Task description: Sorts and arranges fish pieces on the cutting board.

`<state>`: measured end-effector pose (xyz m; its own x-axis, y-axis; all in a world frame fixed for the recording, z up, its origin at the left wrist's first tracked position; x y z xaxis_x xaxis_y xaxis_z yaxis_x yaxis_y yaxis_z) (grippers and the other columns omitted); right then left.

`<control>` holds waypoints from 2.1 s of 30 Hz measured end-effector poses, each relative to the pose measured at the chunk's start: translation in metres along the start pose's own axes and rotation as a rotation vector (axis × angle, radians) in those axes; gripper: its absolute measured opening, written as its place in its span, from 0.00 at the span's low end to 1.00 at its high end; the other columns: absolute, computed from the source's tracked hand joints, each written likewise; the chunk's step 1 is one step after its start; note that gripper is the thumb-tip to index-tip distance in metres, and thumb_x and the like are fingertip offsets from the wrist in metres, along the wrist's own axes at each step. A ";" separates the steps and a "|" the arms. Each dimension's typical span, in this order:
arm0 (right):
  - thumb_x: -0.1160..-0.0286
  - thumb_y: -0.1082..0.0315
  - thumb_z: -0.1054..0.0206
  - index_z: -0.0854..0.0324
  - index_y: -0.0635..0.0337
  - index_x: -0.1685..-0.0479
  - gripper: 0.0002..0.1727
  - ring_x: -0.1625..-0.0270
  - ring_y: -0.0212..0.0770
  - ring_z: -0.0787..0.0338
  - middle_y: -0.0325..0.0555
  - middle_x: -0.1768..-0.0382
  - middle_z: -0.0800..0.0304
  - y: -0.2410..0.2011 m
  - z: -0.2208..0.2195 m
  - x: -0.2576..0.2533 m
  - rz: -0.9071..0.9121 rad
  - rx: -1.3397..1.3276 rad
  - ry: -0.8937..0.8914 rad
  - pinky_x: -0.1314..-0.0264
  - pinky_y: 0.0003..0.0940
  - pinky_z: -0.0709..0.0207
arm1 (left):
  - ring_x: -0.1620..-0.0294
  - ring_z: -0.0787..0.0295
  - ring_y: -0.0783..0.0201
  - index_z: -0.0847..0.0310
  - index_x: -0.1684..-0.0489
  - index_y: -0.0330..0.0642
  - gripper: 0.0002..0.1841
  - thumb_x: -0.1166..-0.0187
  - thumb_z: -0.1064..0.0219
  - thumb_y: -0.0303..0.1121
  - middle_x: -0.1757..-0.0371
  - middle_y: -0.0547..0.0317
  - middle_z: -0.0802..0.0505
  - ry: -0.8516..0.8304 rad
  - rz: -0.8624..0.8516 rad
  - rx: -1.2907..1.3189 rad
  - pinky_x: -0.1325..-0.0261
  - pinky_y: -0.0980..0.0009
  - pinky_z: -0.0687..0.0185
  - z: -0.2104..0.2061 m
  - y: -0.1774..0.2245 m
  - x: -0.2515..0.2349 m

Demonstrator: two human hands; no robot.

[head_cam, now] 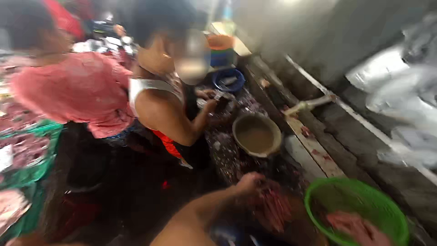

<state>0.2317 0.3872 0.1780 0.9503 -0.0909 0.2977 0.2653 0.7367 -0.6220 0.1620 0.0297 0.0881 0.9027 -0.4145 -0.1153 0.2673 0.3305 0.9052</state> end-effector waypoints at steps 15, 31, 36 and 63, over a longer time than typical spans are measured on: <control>0.10 0.64 0.40 0.16 0.61 0.51 0.11 0.66 0.40 0.09 0.48 0.63 0.10 -0.071 -0.028 0.078 0.019 -0.259 0.000 0.61 0.41 0.10 | 0.52 0.10 0.63 0.19 0.33 0.42 0.20 0.08 0.50 0.45 0.49 0.54 0.08 -0.841 0.119 0.858 0.45 0.60 0.11 -0.160 0.109 -0.001; 0.12 0.61 0.38 0.17 0.62 0.44 0.13 0.64 0.48 0.06 0.54 0.59 0.08 0.040 -0.119 0.075 -0.375 -0.306 0.077 0.55 0.52 0.09 | 0.72 0.06 0.58 0.16 0.43 0.36 0.13 0.11 0.38 0.37 0.65 0.49 0.06 -0.808 0.288 0.243 0.62 0.58 0.06 -0.171 0.056 0.037; 0.12 0.61 0.37 0.16 0.62 0.43 0.13 0.54 0.54 0.07 0.58 0.53 0.09 0.048 -0.141 0.053 -0.369 -0.199 0.004 0.46 0.59 0.14 | 0.70 0.04 0.62 0.19 0.42 0.35 0.13 0.09 0.41 0.36 0.61 0.52 0.04 -0.843 0.425 0.224 0.61 0.64 0.05 -0.194 0.032 0.052; 0.13 0.62 0.36 0.16 0.58 0.42 0.12 0.50 0.53 0.07 0.55 0.52 0.08 0.017 -0.132 0.104 -0.201 -0.097 0.206 0.43 0.59 0.14 | 0.28 0.14 0.53 0.29 0.19 0.39 0.41 0.37 0.15 0.32 0.29 0.45 0.12 -0.789 -0.083 0.112 0.22 0.50 0.20 -0.176 0.065 0.015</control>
<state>0.3564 0.3023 0.1027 0.8876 -0.3699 0.2745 0.4562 0.6237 -0.6348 0.2524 0.1944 0.0727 0.3656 -0.9253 0.1010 0.2503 0.2023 0.9468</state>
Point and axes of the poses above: each hand's wrist, its own x-axis away from the middle knuckle, its own z-axis out of the back of the hand, y = z × x, the point moved 8 cm from there along -x, towards the middle knuckle
